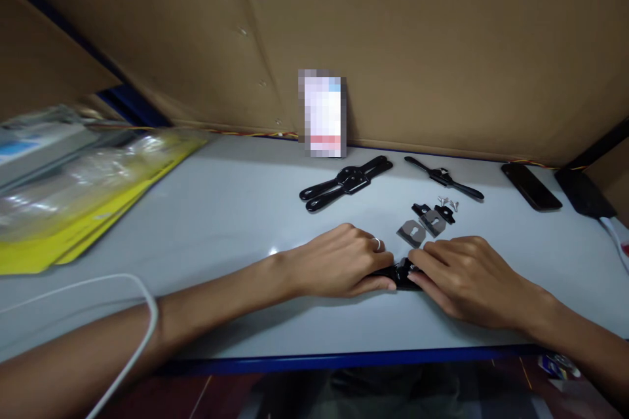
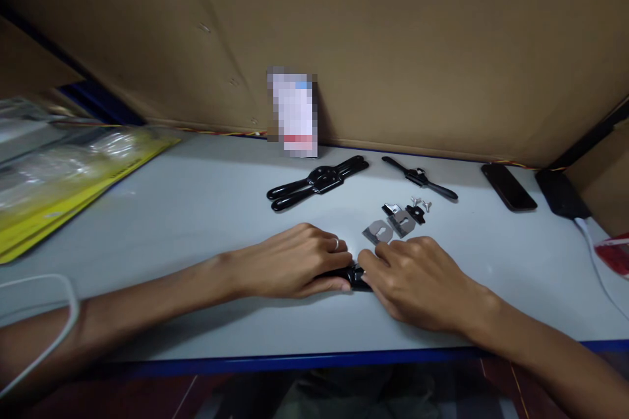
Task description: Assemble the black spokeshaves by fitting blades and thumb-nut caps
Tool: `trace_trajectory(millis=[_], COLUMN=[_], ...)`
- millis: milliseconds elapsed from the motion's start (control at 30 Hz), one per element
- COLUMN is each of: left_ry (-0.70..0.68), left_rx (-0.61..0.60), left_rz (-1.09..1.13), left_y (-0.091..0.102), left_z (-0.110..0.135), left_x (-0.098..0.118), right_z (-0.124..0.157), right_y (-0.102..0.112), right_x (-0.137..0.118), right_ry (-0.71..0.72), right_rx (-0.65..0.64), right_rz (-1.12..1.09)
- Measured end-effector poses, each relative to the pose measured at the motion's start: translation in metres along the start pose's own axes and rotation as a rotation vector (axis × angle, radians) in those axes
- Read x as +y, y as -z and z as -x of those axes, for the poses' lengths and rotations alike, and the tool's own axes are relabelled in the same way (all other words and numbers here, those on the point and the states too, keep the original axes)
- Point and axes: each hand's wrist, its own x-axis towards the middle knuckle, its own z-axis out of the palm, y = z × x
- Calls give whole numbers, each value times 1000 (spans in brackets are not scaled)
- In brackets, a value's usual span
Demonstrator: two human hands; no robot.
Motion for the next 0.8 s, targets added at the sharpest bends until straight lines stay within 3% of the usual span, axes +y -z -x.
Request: trace_trajectory(millis=[167, 600, 800], left_ry=[6, 0, 4], left_rx=[5, -6, -2], left_rz=[4, -2, -13], left_y=[0, -1, -2], left_z=[0, 0, 0], left_x=[0, 0, 0], right_z=[-2, -4, -7], right_y=[-4, -5, -8], right_x=[-1, -3, -1], right_ry=[-1, -103, -237], right_rx=[-126, -207, -210], right_rz=[-65, -239, -477])
